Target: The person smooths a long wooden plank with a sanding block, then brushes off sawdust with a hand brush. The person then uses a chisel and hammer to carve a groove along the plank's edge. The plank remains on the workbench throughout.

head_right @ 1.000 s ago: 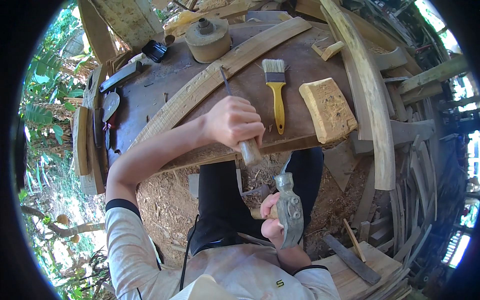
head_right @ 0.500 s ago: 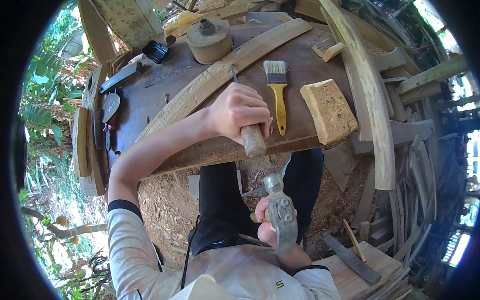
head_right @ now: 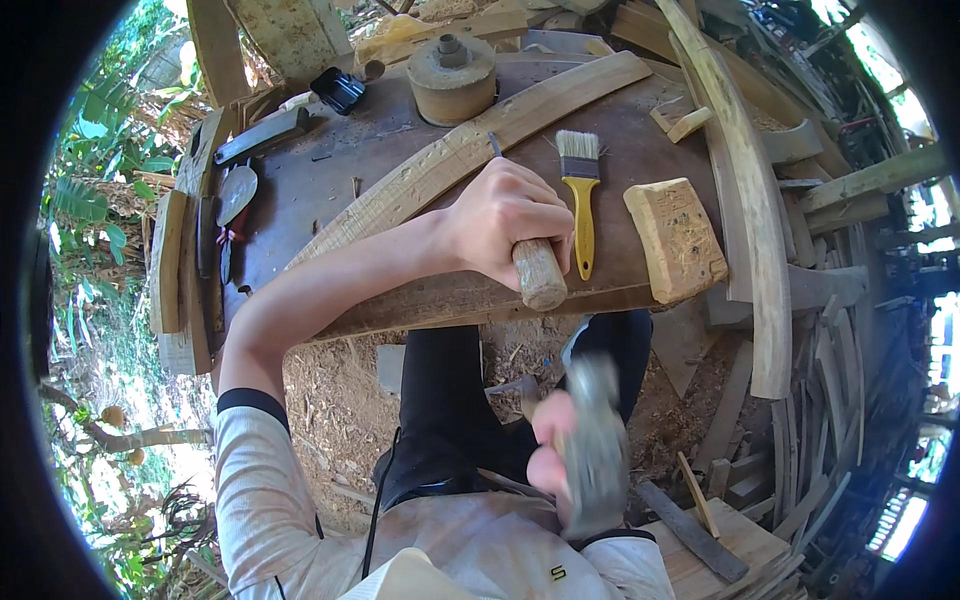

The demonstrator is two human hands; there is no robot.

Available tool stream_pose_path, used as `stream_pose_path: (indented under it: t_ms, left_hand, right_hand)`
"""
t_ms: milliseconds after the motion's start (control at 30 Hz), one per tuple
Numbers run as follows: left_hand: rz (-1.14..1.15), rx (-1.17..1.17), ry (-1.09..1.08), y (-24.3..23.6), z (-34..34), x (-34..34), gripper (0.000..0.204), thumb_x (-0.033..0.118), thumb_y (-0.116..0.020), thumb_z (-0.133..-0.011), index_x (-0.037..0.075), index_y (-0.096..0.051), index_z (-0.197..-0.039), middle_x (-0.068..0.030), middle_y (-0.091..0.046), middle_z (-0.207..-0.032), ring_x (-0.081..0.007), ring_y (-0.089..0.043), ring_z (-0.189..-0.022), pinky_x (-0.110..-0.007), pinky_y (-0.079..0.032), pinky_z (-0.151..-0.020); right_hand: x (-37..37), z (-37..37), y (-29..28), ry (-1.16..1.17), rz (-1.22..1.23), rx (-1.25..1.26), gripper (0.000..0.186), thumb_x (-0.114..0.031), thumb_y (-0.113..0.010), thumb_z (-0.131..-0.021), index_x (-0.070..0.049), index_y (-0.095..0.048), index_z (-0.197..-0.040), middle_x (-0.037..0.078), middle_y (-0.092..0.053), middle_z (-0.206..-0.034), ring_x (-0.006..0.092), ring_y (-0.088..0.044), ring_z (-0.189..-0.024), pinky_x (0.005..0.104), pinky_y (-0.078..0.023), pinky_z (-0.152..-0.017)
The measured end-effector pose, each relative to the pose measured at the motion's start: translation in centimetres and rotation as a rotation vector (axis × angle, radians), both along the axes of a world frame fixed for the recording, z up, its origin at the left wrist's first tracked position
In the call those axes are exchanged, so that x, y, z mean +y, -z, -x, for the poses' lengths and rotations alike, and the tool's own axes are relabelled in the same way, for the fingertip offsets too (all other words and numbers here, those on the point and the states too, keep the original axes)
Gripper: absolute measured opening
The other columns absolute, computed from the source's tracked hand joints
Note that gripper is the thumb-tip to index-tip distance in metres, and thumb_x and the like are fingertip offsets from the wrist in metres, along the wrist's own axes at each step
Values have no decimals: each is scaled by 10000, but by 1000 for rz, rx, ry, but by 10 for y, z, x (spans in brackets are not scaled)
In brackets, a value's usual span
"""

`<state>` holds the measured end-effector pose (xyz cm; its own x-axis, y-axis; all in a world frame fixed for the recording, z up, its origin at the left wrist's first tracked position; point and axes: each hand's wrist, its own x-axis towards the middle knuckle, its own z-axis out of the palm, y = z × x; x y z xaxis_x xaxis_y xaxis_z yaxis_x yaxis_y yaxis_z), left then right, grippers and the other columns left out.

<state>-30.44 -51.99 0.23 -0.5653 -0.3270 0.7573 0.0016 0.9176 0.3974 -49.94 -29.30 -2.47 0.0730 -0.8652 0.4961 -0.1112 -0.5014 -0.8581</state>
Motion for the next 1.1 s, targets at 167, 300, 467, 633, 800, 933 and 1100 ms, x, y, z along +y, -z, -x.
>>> stream_pose_path:
  t_ms: [167, 300, 467, 633, 800, 933, 1100]
  left_hand:
    - [28, 49, -3, 4, 4, -3, 182, 235, -799, -633, 145, -658, -706, -30, -656, -666, -271, -676, -628, -396, -527, -574]
    - [61, 12, -1, 8, 1, -1, 193, 259, -827, -651, 165, -666, -701, 22, -680, -698, -233, -686, -642, -371, -532, -590]
    - [49, 42, 10, 7, 1, -2, 201, 238, -809, -609, 144, -657, -703, -18, -664, -673, -265, -680, -640, -398, -531, -578]
    - [37, 22, -15, 9, 1, -4, 202, 268, -831, -644, 164, -665, -692, 18, -682, -701, -232, -689, -644, -372, -528, -586]
    - [38, 66, 23, 7, 1, -4, 198, 231, -805, -604, 137, -667, -709, -30, -661, -656, -271, -684, -632, -412, -536, -577]
    - [58, 25, 27, 10, 5, -2, 226, 251, -814, -604, 140, -647, -709, -31, -662, -667, -272, -685, -637, -411, -534, -582]
    - [105, -32, 12, 19, 2, -4, 274, 261, -812, -597, 128, -595, -700, -36, -634, -654, -288, -667, -628, -429, -522, -574]
  right_hand:
    - [-7, -11, 10, 28, 87, -70, 869, -917, -350, -947, -66, -526, -935, 38, -503, -671, 136, -474, -499, 282, -357, -438]
    - [-9, -6, 28, 9, 210, -52, 370, -423, -536, -906, -64, -560, -824, 44, -543, -675, 185, -544, -523, 322, -383, -472]
    - [-1, -10, 20, 7, 14, -117, 664, -749, -464, -960, -99, -553, -1059, 33, -520, -730, 168, -488, -510, 306, -385, -439]
    - [-6, -14, 24, -31, 144, -249, 851, -918, -465, -907, -104, -552, -1140, 19, -483, -726, 142, -453, -521, 293, -375, -440]
    - [-4, -12, 34, 68, -144, -126, 896, -954, -424, -887, -90, -527, -1102, 10, -461, -723, 134, -452, -522, 291, -374, -443]
    - [-3, -9, 66, 108, 67, -161, 736, -806, -438, -915, -83, -525, -1020, 19, -492, -714, 155, -485, -535, 300, -383, -457]
    - [0, -22, 46, 95, -34, -268, 453, -416, -498, -1061, -55, -562, -794, 25, -522, -622, 189, -531, -527, 312, -392, -491]
